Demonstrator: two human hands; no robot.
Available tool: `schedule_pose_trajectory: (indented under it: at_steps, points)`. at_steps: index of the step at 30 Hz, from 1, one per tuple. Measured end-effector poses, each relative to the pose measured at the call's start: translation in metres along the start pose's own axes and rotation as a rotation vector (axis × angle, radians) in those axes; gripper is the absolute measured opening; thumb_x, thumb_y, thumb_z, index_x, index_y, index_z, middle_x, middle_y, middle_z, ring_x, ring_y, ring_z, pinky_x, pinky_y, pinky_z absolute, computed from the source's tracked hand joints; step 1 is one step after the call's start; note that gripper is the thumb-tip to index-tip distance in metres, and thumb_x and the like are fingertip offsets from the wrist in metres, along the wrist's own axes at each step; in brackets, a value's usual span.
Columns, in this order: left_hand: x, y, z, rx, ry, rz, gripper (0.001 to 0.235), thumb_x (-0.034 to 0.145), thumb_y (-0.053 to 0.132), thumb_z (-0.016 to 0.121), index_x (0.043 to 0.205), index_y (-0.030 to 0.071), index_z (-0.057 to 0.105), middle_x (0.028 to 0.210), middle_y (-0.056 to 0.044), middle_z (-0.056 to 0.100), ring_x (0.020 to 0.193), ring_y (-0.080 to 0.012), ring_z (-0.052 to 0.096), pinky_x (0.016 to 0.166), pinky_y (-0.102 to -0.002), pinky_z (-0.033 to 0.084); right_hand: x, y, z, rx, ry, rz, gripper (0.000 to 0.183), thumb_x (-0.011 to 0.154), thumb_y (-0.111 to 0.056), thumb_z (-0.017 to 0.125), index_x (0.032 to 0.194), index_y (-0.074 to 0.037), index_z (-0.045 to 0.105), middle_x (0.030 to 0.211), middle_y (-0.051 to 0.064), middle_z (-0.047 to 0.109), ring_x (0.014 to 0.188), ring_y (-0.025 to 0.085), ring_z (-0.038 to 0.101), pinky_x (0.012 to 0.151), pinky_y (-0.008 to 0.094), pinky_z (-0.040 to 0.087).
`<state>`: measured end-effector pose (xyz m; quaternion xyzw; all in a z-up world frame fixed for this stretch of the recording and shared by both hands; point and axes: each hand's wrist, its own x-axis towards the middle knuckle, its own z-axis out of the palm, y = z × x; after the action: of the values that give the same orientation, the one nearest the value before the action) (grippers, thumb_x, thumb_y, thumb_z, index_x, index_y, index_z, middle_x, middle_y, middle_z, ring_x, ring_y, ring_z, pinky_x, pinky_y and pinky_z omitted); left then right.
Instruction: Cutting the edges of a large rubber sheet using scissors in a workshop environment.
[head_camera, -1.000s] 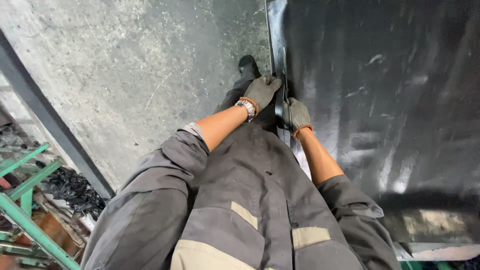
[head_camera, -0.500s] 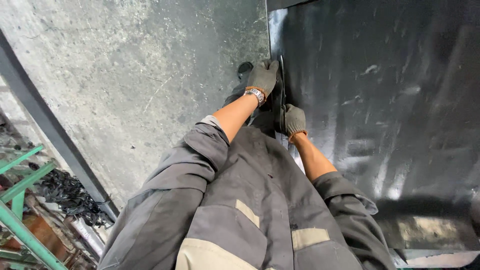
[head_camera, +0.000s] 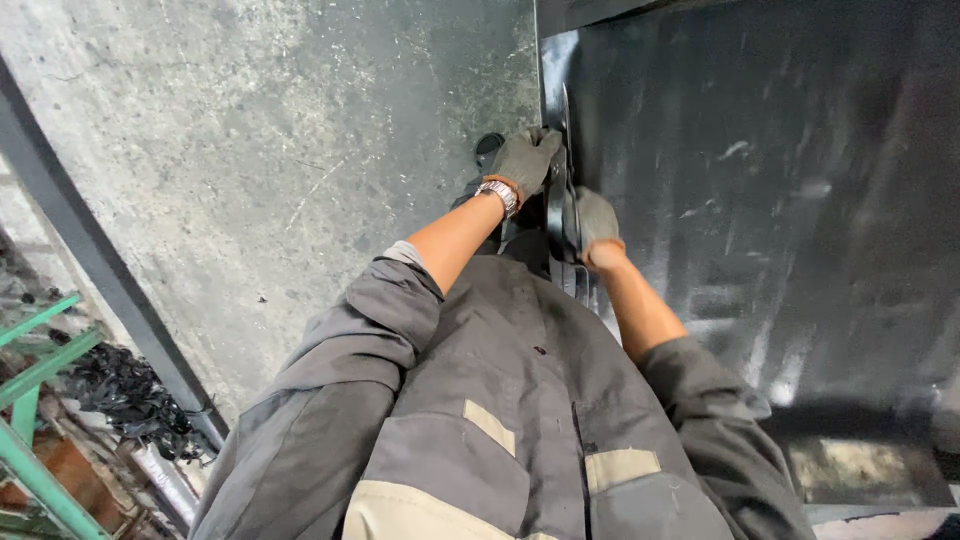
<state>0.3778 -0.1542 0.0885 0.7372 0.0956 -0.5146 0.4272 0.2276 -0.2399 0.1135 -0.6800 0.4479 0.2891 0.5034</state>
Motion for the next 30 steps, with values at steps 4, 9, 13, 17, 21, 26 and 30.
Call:
schedule_pose_trajectory:
  at_steps: [4, 9, 13, 17, 21, 26, 30]
  points:
    - [-0.005, 0.008, -0.008, 0.067, 0.008, 0.039, 0.036, 0.094, 0.038, 0.065, 0.102, 0.004, 0.075, 0.08, -0.007, 0.078, 0.066, -0.0151, 0.071, 0.062, -0.035, 0.055, 0.029, -0.012, 0.0, -0.259, 0.112, -0.155, 0.047, 0.098, -0.043, 0.052, 0.11, -0.003, 0.073, 0.108, 0.027, 0.072, 0.106, 0.046, 0.065, 0.088, 0.052, 0.051]
    - [-0.002, 0.019, -0.014, 0.122, -0.037, 0.048, 0.034, 0.093, 0.036, 0.067, 0.104, 0.004, 0.072, 0.084, -0.007, 0.076, 0.072, -0.0174, 0.072, 0.068, -0.033, 0.057, 0.033, 0.0, 0.005, -0.204, 0.15, -0.097, 0.043, 0.095, -0.038, 0.051, 0.111, -0.004, 0.072, 0.105, 0.024, 0.073, 0.1, 0.044, 0.068, 0.085, 0.05, 0.053]
    - [0.054, 0.002, -0.001, 0.0, 0.104, 0.052, 0.038, 0.096, 0.038, 0.073, 0.108, 0.002, 0.067, 0.092, -0.007, 0.074, 0.083, -0.0169, 0.07, 0.079, -0.032, 0.053, 0.04, 0.013, 0.01, -0.285, 0.166, -0.215, 0.047, 0.097, -0.041, 0.048, 0.108, -0.003, 0.073, 0.102, 0.026, 0.073, 0.099, 0.046, 0.069, 0.085, 0.051, 0.054]
    - [0.093, -0.017, 0.011, -0.185, 0.167, 0.183, 0.031, 0.091, 0.03, 0.072, 0.096, -0.001, 0.075, 0.084, -0.009, 0.075, 0.075, -0.0166, 0.065, 0.072, -0.035, 0.054, 0.031, -0.004, 0.01, -0.232, 0.187, -0.152, 0.05, 0.094, -0.047, 0.056, 0.102, -0.001, 0.074, 0.098, 0.029, 0.071, 0.099, 0.048, 0.067, 0.084, 0.054, 0.052]
    - [0.066, 0.009, 0.0, -0.152, 0.086, 0.068, 0.031, 0.094, 0.032, 0.068, 0.098, 0.002, 0.074, 0.075, -0.009, 0.075, 0.066, -0.0176, 0.066, 0.068, -0.036, 0.053, 0.047, 0.017, 0.016, -0.288, 0.216, -0.186, 0.051, 0.093, -0.048, 0.058, 0.1, -0.001, 0.075, 0.097, 0.029, 0.07, 0.097, 0.049, 0.067, 0.083, 0.054, 0.052]
    - [0.077, 0.0, -0.001, -0.149, 0.155, 0.086, 0.029, 0.09, 0.032, 0.072, 0.097, 0.004, 0.076, 0.079, -0.004, 0.077, 0.068, -0.0146, 0.068, 0.067, -0.035, 0.055, 0.053, 0.016, 0.021, -0.267, 0.232, -0.177, 0.049, 0.093, -0.047, 0.06, 0.101, -0.002, 0.076, 0.097, 0.028, 0.071, 0.096, 0.047, 0.068, 0.082, 0.053, 0.053]
    - [0.068, 0.014, -0.005, -0.186, 0.123, -0.003, 0.028, 0.089, 0.032, 0.073, 0.096, 0.005, 0.077, 0.083, -0.005, 0.078, 0.068, -0.0152, 0.067, 0.064, -0.036, 0.054, 0.017, -0.028, 0.006, -0.243, 0.208, -0.126, 0.046, 0.088, -0.043, 0.064, 0.097, 0.001, 0.074, 0.094, 0.028, 0.071, 0.091, 0.045, 0.07, 0.078, 0.05, 0.055]
